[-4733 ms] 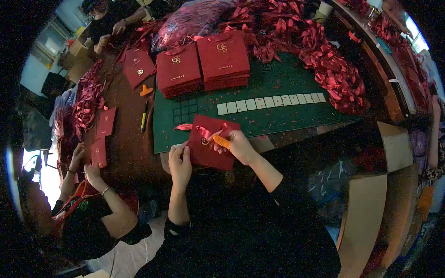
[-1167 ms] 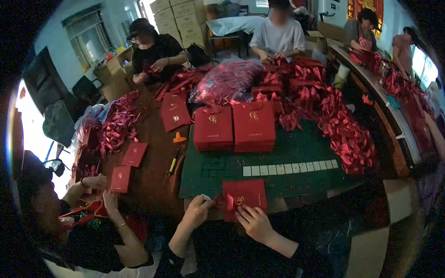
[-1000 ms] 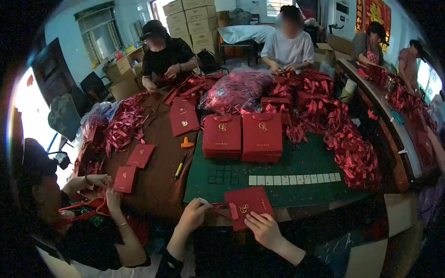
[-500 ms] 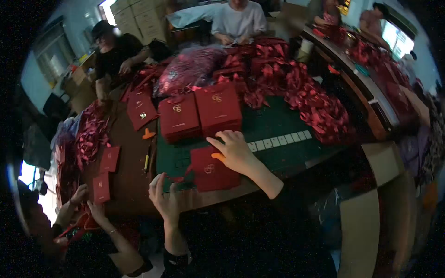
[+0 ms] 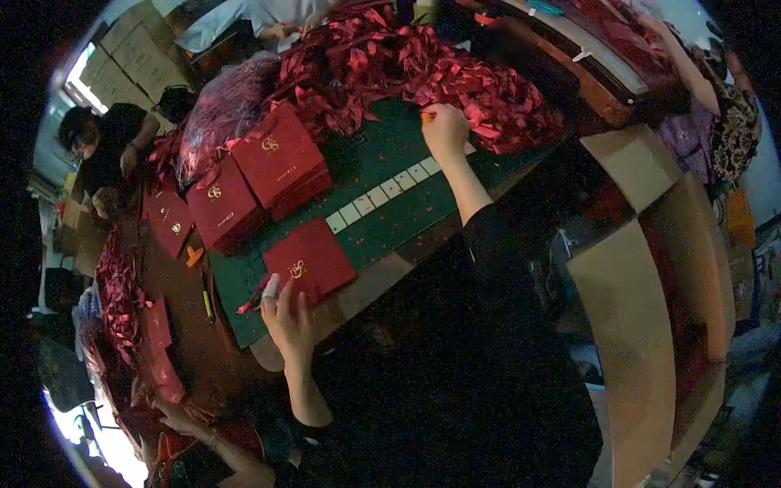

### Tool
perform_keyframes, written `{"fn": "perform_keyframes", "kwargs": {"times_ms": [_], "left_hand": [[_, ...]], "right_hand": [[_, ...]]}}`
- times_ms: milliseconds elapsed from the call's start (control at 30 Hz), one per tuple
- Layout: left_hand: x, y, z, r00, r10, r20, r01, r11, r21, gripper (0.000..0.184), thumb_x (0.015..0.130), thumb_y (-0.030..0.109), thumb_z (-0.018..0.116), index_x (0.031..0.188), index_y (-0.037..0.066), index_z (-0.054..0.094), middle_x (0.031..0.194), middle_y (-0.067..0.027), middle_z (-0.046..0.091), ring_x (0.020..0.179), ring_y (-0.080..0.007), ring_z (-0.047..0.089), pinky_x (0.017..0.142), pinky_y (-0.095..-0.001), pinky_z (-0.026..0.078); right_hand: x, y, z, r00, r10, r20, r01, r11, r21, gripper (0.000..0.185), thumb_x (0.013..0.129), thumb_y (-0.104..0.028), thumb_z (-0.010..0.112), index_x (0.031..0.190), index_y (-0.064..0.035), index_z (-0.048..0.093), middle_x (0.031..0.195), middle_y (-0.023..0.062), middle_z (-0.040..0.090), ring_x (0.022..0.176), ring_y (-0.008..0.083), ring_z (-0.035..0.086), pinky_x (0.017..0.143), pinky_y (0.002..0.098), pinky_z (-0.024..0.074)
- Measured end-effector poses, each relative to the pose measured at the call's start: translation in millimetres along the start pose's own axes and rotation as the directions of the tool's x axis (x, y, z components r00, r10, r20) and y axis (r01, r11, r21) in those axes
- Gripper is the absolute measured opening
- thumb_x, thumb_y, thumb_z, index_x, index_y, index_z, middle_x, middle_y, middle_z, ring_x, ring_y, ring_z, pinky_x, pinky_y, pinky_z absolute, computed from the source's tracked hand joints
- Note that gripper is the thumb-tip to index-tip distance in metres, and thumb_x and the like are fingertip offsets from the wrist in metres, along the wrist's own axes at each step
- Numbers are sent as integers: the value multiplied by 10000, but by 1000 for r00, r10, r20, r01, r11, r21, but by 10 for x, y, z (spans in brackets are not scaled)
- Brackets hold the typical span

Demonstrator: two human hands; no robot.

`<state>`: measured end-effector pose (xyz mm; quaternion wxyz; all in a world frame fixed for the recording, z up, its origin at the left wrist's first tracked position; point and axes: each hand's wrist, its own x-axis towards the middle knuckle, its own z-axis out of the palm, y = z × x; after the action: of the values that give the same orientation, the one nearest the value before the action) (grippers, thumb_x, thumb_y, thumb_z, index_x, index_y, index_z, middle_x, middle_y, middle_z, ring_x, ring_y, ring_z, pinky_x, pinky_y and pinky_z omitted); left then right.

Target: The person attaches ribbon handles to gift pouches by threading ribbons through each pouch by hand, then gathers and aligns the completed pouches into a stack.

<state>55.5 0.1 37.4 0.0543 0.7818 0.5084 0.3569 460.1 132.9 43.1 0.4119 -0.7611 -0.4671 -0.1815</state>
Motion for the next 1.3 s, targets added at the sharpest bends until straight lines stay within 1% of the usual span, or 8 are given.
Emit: {"fn": "perform_keyframes", "kwargs": {"times_ms": [133, 367, 500, 600, 833, 900, 1067, 1300], "left_hand": [[-65, -12, 173, 979, 41, 199, -83, 975, 205, 394, 868, 214, 619, 1242, 98, 573, 1400, -191, 400, 1304, -361, 367, 1065, -475, 279], [-88, 97, 26, 996, -2, 91, -32, 928, 370, 599, 840, 258, 642, 1388, 139, 430, 1476, -178, 317, 1377, -350, 271, 1110, -553, 125], [-1, -47, -172, 964, -208, -167, 197, 977, -80, 658, 880, 101, 591, 1443, 39, 256, 1380, -209, 434, 1304, -344, 393, 1104, -495, 180], [226, -19, -461, 760, -647, -56, 167, 278, -946, 691, 916, -2, 525, 1473, 10, 117, 1254, -264, 524, 1229, -313, 490, 1043, -386, 377], [328, 151, -606, 843, -412, 345, 115, -488, -865, 544, 999, 147, 387, 1488, 149, 148, 1413, -103, 400, 1352, -377, 304, 1076, -517, 318], [325, 174, -550, 851, -394, 348, 111, -511, -852, 537, 1003, 155, 372, 1489, 169, 145, 1430, -92, 385, 1354, -368, 304, 1077, -518, 315], [266, 257, -472, 860, -365, 356, 143, -497, -856, 527, 1016, 179, 321, 1495, 257, 115, 1521, -93, 239, 1381, -316, 261, 1067, -481, 339], [180, 167, -417, 738, -675, -22, 87, 128, -988, 590, 1009, 114, 351, 1506, 200, 43, 1429, -159, 393, 1189, -209, 485, 974, -271, 383]], "right_hand": [[70, 459, 21, 892, 115, 438, 124, 868, -481, 145, 828, -123, 624, 935, -31, 659, 1063, 138, 617, 1016, 333, 574, 818, 462, 505], [96, 450, 0, 825, 203, 527, 122, 847, -518, 93, 778, -100, 611, 781, -30, 673, 864, 155, 660, 848, 321, 627, 698, 442, 526], [246, 313, 148, 982, -156, 109, 151, 987, 51, 118, 782, -82, 642, 892, -111, 673, 880, 130, 610, 837, 325, 599, 720, 422, 481], [454, -410, -86, 977, -214, -21, 194, 834, 516, 147, 822, 19, 594, 926, -63, 659, 932, 75, 592, 877, 201, 581, 797, 295, 453], [-118, -1554, -572, 822, -231, 521, -491, 176, 853, 151, 949, -63, 420, 1062, -75, 519, 756, 14, 516, 605, 79, 450, 539, 208, 381], [-573, -1838, -731, 498, -523, 692, -840, -92, 535, 237, 952, -105, 406, 1159, -53, 510, 723, 1, 467, 547, 63, 377, 491, 213, 318], [-1392, -2373, -942, -40, -703, 710, -963, 216, 160, 357, 995, -213, 450, 1320, -65, 447, 692, -13, 516, 522, 51, 377, 490, 198, 306], [-1834, -2378, -1020, -33, -667, 745, -936, 281, 210, 322, 965, -102, 497, 1277, -56, 428, 695, 24, 564, 496, 49, 425, 438, 200, 321]]}}
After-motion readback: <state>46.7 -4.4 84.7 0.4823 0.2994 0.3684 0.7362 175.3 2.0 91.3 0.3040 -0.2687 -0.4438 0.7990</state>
